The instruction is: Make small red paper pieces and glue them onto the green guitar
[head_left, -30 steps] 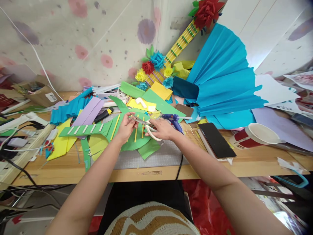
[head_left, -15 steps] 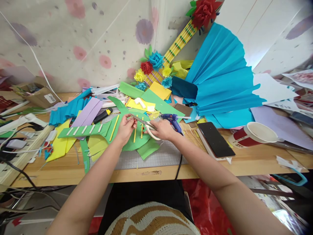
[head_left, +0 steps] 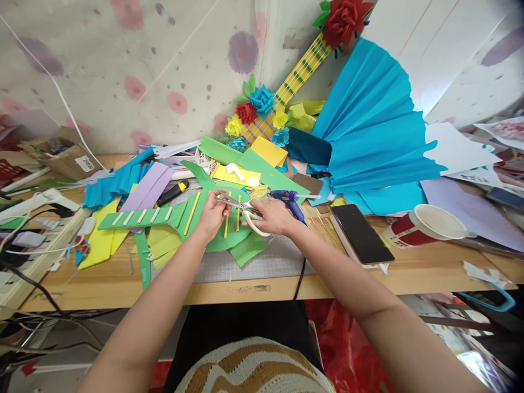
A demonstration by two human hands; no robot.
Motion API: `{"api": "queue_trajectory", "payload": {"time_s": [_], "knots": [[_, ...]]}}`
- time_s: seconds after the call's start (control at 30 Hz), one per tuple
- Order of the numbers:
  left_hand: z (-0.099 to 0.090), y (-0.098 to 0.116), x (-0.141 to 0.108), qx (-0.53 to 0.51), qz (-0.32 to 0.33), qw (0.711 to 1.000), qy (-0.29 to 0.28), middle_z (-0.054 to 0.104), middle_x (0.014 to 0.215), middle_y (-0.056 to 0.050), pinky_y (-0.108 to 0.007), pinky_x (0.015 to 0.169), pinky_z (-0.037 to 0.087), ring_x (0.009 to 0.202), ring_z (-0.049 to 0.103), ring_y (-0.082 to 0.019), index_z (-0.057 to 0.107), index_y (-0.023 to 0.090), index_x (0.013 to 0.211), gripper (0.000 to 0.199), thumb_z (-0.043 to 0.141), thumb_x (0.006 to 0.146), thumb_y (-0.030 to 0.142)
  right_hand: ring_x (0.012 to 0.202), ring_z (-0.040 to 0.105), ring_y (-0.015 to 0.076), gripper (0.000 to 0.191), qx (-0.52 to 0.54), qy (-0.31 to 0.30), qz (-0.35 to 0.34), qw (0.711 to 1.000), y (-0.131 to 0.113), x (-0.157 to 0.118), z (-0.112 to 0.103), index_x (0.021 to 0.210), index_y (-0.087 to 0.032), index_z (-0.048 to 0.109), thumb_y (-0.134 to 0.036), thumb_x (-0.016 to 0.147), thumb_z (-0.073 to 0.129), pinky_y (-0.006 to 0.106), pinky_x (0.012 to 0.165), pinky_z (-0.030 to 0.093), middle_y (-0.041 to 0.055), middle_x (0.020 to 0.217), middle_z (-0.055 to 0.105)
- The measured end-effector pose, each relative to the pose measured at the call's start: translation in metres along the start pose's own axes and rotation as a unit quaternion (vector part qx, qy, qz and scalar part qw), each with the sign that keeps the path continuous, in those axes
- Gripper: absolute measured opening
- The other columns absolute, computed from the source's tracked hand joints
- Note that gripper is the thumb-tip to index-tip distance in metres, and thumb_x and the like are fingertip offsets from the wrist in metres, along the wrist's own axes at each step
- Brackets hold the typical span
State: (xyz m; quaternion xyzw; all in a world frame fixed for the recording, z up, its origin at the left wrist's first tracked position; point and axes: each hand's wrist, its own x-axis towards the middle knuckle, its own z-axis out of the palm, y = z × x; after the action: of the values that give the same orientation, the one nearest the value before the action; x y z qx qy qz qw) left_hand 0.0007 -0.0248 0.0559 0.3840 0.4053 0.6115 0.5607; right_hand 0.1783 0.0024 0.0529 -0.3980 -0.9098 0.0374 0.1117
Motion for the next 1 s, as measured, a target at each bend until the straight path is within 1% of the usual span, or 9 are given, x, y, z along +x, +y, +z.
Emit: {"api": "queue_trajectory", "payload": {"time_s": [0.13, 0.27, 0.37, 0.43, 0.5, 0.63, 0.83, 0.93, 1.0], "knots": [[-0.0002, -0.0006, -0.0002, 0.009, -0.003, 1.0, 0.003, 0.045, 0.051, 0.008, -0.018, 0.046, 0.029, 0.043, 0.037, -0.005, 0.043, 0.02, 0.089, 0.023, 0.049, 0.071, 0.007, 0.068, 0.057, 0.0206, 0.053, -0.016, -0.003, 0.01, 1.0, 0.001, -0.0011, 0.0028, 0.088, -0.02, 0.056, -0.068, 0.08, 0.035, 0.028, 0.057, 0.021, 0.0062, 0.074, 0.066], [0.0001, 0.0003, -0.001, 0.019, -0.011, 1.0, 0.002, 0.045, 0.052, 0.007, -0.018, 0.045, 0.027, 0.042, 0.035, -0.004, 0.041, 0.02, 0.087, 0.018, 0.05, 0.074, 0.013, 0.065, 0.057, 0.0204, 0.055, -0.024, -0.01, 0.034, 0.999, 0.0038, -0.0037, 0.0037, 0.089, -0.019, 0.057, -0.068, 0.081, 0.032, 0.028, 0.055, 0.018, 0.0065, 0.073, 0.066], [-0.0007, 0.0011, -0.0013, 0.025, -0.005, 1.0, -0.006, 0.043, 0.051, 0.008, -0.018, 0.043, 0.024, 0.041, 0.033, -0.004, 0.041, 0.02, 0.087, 0.017, 0.052, 0.074, 0.015, 0.069, 0.058, 0.02, 0.051, 0.008, -0.004, 0.007, 1.0, 0.0049, -0.0051, 0.0018, 0.091, -0.019, 0.055, -0.065, 0.082, 0.034, 0.027, 0.058, 0.022, 0.0056, 0.077, 0.066], [-0.0015, 0.0011, -0.0012, 0.03, -0.005, 1.0, -0.002, 0.041, 0.05, 0.009, -0.018, 0.043, 0.024, 0.04, 0.032, -0.004, 0.042, 0.02, 0.088, 0.02, 0.052, 0.073, 0.013, 0.073, 0.057, 0.0202, 0.048, 0.023, 0.001, -0.017, 1.0, 0.004, -0.0052, 0.0001, 0.092, -0.019, 0.053, -0.063, 0.082, 0.036, 0.027, 0.061, 0.024, 0.0057, 0.08, 0.066], [-0.0022, 0.0008, -0.0012, 0.033, -0.009, 0.999, 0.003, 0.04, 0.05, 0.009, -0.018, 0.043, 0.024, 0.04, 0.033, -0.004, 0.043, 0.02, 0.088, 0.021, 0.051, 0.071, 0.011, 0.074, 0.057, 0.0205, 0.047, 0.028, 0.0, -0.025, 0.999, 0.0023, -0.0046, -0.0009, 0.093, -0.019, 0.053, -0.062, 0.081, 0.039, 0.028, 0.063, 0.025, 0.0056, 0.079, 0.065], [-0.0022, 0.0006, -0.0018, 0.034, -0.008, 0.999, 0.004, 0.04, 0.048, 0.009, -0.018, 0.043, 0.024, 0.04, 0.033, -0.005, 0.043, 0.02, 0.088, 0.022, 0.047, 0.07, 0.008, 0.07, 0.056, 0.0194, 0.047, 0.02, -0.003, -0.015, 1.0, -0.0004, -0.0025, -0.001, 0.089, -0.019, 0.054, -0.063, 0.082, 0.037, 0.027, 0.062, 0.025, 0.0044, 0.074, 0.064], [-0.0015, 0.0016, -0.0036, 0.042, -0.015, 0.999, 0.006, 0.037, 0.046, 0.01, -0.018, 0.043, 0.024, 0.039, 0.032, -0.005, 0.043, 0.019, 0.089, 0.026, 0.044, 0.068, 0.004, 0.066, 0.055, 0.0189, 0.056, -0.012, 0.004, -0.013, 1.0, 0.0004, -0.0024, 0.0009, 0.084, -0.019, 0.056, -0.071, 0.078, 0.034, 0.027, 0.059, 0.022, 0.0038, 0.068, 0.063], [-0.0016, 0.0013, -0.0035, 0.033, -0.016, 0.999, 0.001, 0.038, 0.047, 0.01, -0.018, 0.042, 0.023, 0.039, 0.031, -0.005, 0.042, 0.02, 0.089, 0.022, 0.045, 0.071, 0.007, 0.065, 0.056, 0.0201, 0.06, -0.04, -0.003, 0.005, 0.999, 0.0013, -0.0039, 0.0031, 0.085, -0.019, 0.058, -0.072, 0.078, 0.032, 0.027, 0.056, 0.019, 0.0058, 0.069, 0.064], [-0.002, 0.0016, -0.0034, 0.03, -0.017, 0.999, -0.006, 0.04, 0.049, 0.009, -0.017, 0.042, 0.023, 0.04, 0.031, -0.004, 0.042, 0.02, 0.089, 0.017, 0.047, 0.075, 0.011, 0.065, 0.057, 0.0201, 0.059, -0.043, -0.011, 0.024, 0.999, 0.0026, -0.0048, 0.0043, 0.089, -0.018, 0.058, -0.069, 0.081, 0.029, 0.028, 0.055, 0.018, 0.0067, 0.072, 0.066]]}}
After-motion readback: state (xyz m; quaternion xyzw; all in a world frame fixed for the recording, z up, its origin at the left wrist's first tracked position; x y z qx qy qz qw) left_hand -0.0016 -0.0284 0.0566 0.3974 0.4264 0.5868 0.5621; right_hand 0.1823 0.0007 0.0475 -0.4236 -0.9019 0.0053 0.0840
